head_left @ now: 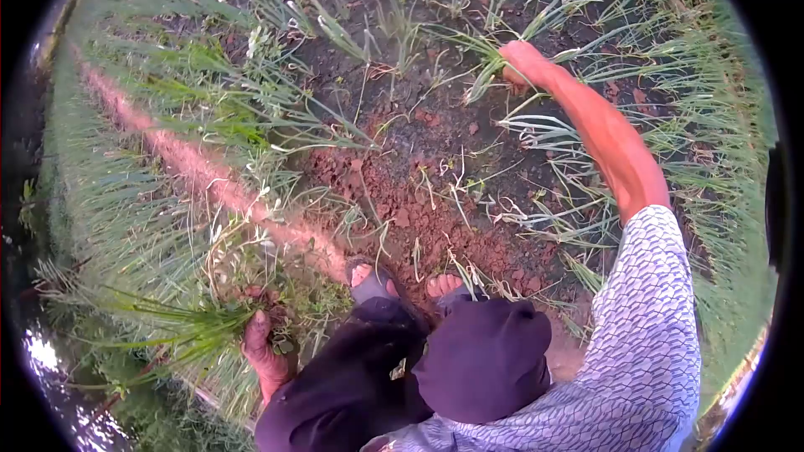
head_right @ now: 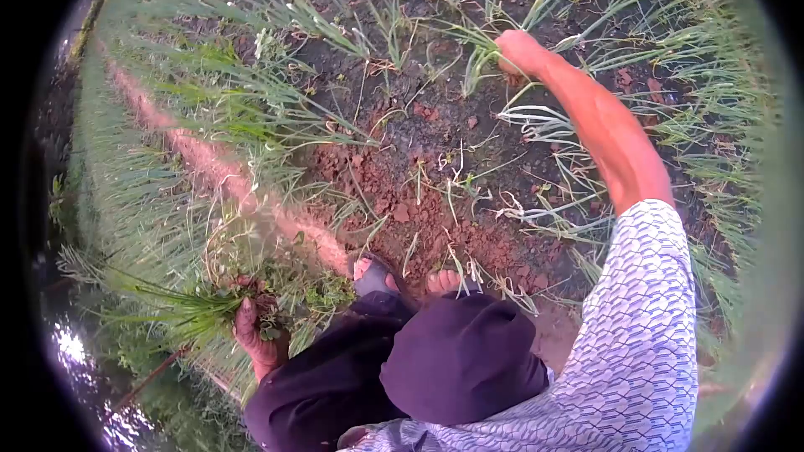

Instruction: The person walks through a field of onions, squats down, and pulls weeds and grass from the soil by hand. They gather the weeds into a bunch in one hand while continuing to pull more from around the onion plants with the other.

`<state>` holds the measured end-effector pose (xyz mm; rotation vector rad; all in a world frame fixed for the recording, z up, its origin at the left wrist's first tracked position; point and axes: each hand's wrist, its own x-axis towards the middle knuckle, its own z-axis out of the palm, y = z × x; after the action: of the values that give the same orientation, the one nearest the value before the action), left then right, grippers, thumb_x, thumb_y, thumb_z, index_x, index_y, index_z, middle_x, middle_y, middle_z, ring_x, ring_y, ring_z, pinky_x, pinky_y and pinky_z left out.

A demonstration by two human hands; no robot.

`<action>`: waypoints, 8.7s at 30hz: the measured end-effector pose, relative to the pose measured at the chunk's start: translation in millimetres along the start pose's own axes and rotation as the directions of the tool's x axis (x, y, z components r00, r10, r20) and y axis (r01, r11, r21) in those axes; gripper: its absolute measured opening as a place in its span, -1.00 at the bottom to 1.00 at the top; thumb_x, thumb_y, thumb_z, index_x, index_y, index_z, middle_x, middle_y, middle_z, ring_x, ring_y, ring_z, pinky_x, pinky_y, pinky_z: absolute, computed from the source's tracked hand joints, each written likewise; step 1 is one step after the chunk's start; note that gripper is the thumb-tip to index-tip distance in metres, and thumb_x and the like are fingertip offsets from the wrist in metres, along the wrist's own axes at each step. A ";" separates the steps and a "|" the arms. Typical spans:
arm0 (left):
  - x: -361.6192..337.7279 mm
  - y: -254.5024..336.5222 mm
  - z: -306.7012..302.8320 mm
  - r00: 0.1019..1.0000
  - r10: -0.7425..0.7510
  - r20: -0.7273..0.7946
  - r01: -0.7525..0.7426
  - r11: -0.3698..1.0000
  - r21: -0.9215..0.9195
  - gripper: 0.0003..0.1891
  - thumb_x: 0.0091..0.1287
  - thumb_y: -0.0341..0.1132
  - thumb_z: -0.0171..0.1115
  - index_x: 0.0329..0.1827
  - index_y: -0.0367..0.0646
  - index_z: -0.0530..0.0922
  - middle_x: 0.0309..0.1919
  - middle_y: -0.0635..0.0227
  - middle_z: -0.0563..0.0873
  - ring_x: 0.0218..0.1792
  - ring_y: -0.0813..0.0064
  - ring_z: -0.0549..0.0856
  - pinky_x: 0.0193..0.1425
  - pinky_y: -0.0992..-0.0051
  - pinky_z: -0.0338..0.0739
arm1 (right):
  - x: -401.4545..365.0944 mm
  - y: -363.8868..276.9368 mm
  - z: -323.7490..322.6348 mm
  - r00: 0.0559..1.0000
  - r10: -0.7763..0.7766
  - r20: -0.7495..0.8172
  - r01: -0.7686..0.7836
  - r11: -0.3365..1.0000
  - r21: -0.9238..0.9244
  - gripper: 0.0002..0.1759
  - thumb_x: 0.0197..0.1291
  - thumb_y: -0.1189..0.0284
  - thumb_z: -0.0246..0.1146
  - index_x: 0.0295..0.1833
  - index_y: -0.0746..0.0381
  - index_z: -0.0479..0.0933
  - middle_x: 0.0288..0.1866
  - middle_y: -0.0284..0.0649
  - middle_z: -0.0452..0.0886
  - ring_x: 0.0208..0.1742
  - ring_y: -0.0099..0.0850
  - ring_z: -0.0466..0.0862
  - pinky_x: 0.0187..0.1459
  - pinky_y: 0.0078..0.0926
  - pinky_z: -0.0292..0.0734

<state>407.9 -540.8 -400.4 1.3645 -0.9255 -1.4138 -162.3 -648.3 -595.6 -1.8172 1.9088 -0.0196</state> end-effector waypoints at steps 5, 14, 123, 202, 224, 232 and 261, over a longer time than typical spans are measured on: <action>-20.5 33.4 27.5 0.963 -0.005 -0.270 -0.006 0.999 -0.040 -0.66 0.42 -0.23 0.08 0.13 -0.25 0.55 0.00 0.25 0.69 0.00 0.40 0.66 0.14 0.39 0.52 | -18.8 -12.3 -53.2 0.956 0.275 -0.107 -0.044 0.491 0.870 -0.86 0.09 0.54 0.25 -0.19 0.23 0.56 -0.49 -0.32 0.58 -0.58 -0.56 0.51 -0.57 -0.54 0.39; -45.9 58.7 -6.5 0.850 0.449 -0.277 -0.409 0.892 0.191 -0.64 0.39 -0.25 0.17 0.14 -0.28 0.55 -0.07 0.19 0.71 -0.09 0.40 0.69 0.02 0.46 0.58 | -33.7 -120.2 -138.6 0.983 -0.172 -0.065 0.077 0.065 0.995 -0.67 0.29 0.42 0.23 0.14 0.25 0.49 -0.28 -0.43 0.59 -0.33 -0.69 0.60 -0.54 -0.79 0.41; 13.4 111.8 -242.2 0.625 0.611 -0.486 -0.700 0.715 -0.001 -0.60 0.41 -0.25 0.05 0.23 -0.28 0.45 0.12 0.06 0.61 0.11 0.13 0.62 0.16 0.23 0.61 | 160.0 -413.6 156.6 0.799 -0.570 -0.193 0.577 0.817 -0.024 -0.82 0.12 0.37 0.17 -0.29 0.27 0.50 -0.38 0.02 0.61 -0.27 -0.01 0.66 -0.23 -0.13 0.60; 50.4 122.0 -229.8 0.827 0.211 -0.521 -0.418 0.850 -0.320 -0.50 0.41 -0.31 0.09 0.40 -0.07 0.26 0.07 0.24 0.42 0.04 0.22 0.55 0.10 0.34 0.61 | 259.5 -471.1 121.1 0.794 -0.572 -0.207 0.483 0.800 -0.356 -0.76 0.07 0.54 0.14 -0.11 0.28 0.54 -0.12 0.12 0.57 -0.29 -0.06 0.72 -0.31 -0.16 0.67; 54.6 115.1 -248.7 0.859 0.199 -0.473 -0.420 0.802 -0.424 -0.63 0.40 -0.23 0.06 0.19 -0.19 0.52 0.20 0.10 0.56 0.14 0.16 0.60 0.28 0.17 0.52 | 269.6 -489.9 87.4 0.853 -0.512 0.103 0.496 0.733 -0.465 -0.81 -0.01 0.55 0.22 -0.26 0.27 0.70 -0.32 -0.06 0.71 -0.19 -0.12 0.74 -0.24 -0.15 0.69; 59.6 114.5 -237.9 0.881 0.223 -0.417 -0.392 0.839 -0.378 -0.60 0.40 -0.22 0.07 0.23 -0.20 0.49 0.20 0.11 0.57 0.12 0.19 0.62 0.22 0.17 0.54 | 275.4 -451.3 91.7 0.780 -0.598 -0.186 0.464 0.751 -0.469 -0.77 0.05 0.58 0.15 -0.14 0.42 0.45 -0.18 0.21 0.56 -0.37 0.01 0.72 -0.49 -0.15 0.63; 81.2 114.5 -210.8 0.849 0.234 -0.473 -0.359 0.913 -0.193 -0.53 0.44 -0.13 0.00 0.29 -0.25 0.41 0.24 0.19 0.53 0.15 0.27 0.55 0.19 0.23 0.50 | 280.2 -435.9 36.3 0.948 -0.198 0.247 0.291 0.854 -0.431 -0.70 -0.06 0.37 0.32 -0.20 0.33 0.64 -0.20 0.04 0.70 -0.11 -0.04 0.70 -0.09 -0.17 0.63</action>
<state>634.7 -633.0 -335.5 1.1959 -0.5813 -0.8967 262.0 -947.2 -573.0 -2.2701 1.6210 0.5553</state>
